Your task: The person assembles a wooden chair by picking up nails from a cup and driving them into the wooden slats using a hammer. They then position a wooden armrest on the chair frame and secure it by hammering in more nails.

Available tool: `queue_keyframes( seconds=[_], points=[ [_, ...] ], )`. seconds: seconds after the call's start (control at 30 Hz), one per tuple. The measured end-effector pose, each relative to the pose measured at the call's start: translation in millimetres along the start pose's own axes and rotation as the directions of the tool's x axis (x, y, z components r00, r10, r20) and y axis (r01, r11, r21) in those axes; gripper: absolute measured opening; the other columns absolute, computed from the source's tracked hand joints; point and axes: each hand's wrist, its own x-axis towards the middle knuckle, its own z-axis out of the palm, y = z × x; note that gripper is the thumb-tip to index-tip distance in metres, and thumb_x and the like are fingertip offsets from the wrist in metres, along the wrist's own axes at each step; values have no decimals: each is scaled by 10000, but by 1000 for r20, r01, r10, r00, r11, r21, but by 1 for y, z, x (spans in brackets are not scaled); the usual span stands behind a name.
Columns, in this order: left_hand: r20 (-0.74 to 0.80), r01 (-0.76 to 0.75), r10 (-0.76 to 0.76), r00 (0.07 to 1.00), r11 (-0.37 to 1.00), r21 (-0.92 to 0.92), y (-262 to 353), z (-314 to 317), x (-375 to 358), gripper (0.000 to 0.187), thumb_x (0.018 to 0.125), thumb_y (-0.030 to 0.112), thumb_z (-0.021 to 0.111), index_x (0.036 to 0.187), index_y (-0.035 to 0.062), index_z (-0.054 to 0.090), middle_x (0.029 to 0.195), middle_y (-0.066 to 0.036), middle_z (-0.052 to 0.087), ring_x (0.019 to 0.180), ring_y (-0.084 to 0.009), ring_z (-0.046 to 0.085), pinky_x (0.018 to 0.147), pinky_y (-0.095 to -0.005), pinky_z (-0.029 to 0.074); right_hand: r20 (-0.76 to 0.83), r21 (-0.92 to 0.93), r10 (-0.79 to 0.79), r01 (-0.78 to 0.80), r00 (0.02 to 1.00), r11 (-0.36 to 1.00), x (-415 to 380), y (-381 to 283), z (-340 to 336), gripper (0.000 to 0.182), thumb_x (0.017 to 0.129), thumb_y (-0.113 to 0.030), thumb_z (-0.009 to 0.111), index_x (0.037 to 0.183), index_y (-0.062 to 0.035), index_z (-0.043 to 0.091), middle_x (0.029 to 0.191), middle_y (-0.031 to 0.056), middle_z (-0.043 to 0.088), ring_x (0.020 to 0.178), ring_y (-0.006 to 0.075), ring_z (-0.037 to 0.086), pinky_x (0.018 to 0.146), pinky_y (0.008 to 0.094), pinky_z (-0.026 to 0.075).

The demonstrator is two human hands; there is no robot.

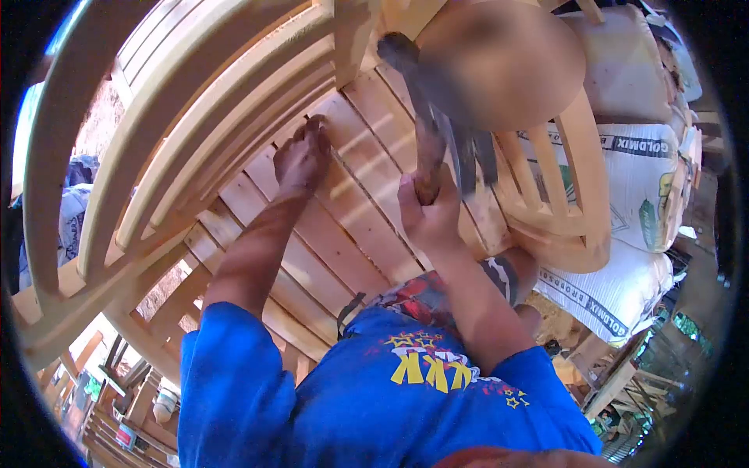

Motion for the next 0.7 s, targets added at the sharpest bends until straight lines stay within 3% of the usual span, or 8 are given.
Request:
queue_keyframes(
  seconds=[0.07, 0.1, 0.2, 0.33, 0.47, 0.57, 0.67, 0.7],
  points=[
    [-17, -10, 10, 1000, 1000, -3, -1, 0, -1, 328, 1085, 376, 442, 1339, 224, 584, 1250, -152, 708, 1088, -414, 688, 935, -540, 529, -63, 91, -101, 107, 993, 990, -2, 34, 19, 186, 906, -118, 652, 1009, 23, 588, 687, 192, 623, 658, 371, 675, 622, 436, 523],
    [-13, -8, 8, 1000, 1000, -5, 0, -2, -1, 330, 1086, 377, 440, 1338, 223, 585, 1255, -155, 706, 1096, -415, 686, 941, -540, 527, 36, -148, -5, 10, 999, 989, 5, 34, 15, 165, 910, -109, 640, 1000, 20, 594, 703, 213, 631, 688, 397, 684, 638, 452, 525],
    [-49, -55, 54, 997, 998, -24, -2, 1, -7, 320, 1066, 348, 447, 1339, 232, 568, 1213, -151, 713, 1043, -400, 700, 902, -544, 538, 180, -432, 137, -46, 974, 900, 21, 60, 22, 173, 953, -138, 597, 1030, 11, 556, 699, 207, 637, 634, 423, 657, 578, 430, 517],
    [-20, -23, 23, 1000, 1000, 17, 2, -7, -3, 317, 1064, 338, 438, 1336, 233, 559, 1183, -152, 717, 1015, -387, 708, 877, -547, 543, 69, -225, 180, -160, 981, 961, 11, -11, -6, 174, 956, -138, 584, 1003, 28, 558, 643, 197, 602, 617, 400, 665, 585, 464, 512],
    [25, -21, 20, 999, 999, 45, 1, -4, 0, 340, 1069, 336, 423, 1356, 209, 556, 1215, -160, 706, 1025, -394, 703, 893, -543, 539, 50, -66, 22, -19, 999, 998, 2, 12, 3, 209, 950, -134, 587, 1072, 27, 535, 679, 217, 624, 651, 421, 675, 609, 501, 524],
    [20, -7, 7, 1000, 1000, 5, 1, -3, 0, 348, 1065, 346, 434, 1370, 221, 548, 1227, -159, 701, 1020, -407, 701, 890, -544, 539, 187, -490, 181, -68, 966, 869, 16, 61, 21, 246, 934, -147, 603, 1081, 33, 520, 757, 259, 656, 710, 467, 675, 650, 556, 528],
    [-12, -12, 12, 1000, 1000, -4, 0, -2, -1, 356, 1058, 352, 451, 1377, 225, 545, 1203, -163, 710, 1008, -411, 701, 886, -544, 539, 168, -440, 286, -188, 943, 878, 25, 25, 9, 267, 920, -154, 617, 1077, 42, 528, 826, 290, 673, 757, 501, 668, 688, 594, 525],
    [-5, -9, 10, 1000, 1000, 15, -2, -2, -4, 356, 1056, 353, 455, 1375, 224, 546, 1197, -161, 713, 1013, -411, 702, 888, -545, 541, 146, -427, 208, -128, 967, 895, 22, 26, 6, 272, 922, -153, 619, 1100, 37, 539, 799, 266, 673, 740, 491, 668, 686, 571, 527]
  ],
)
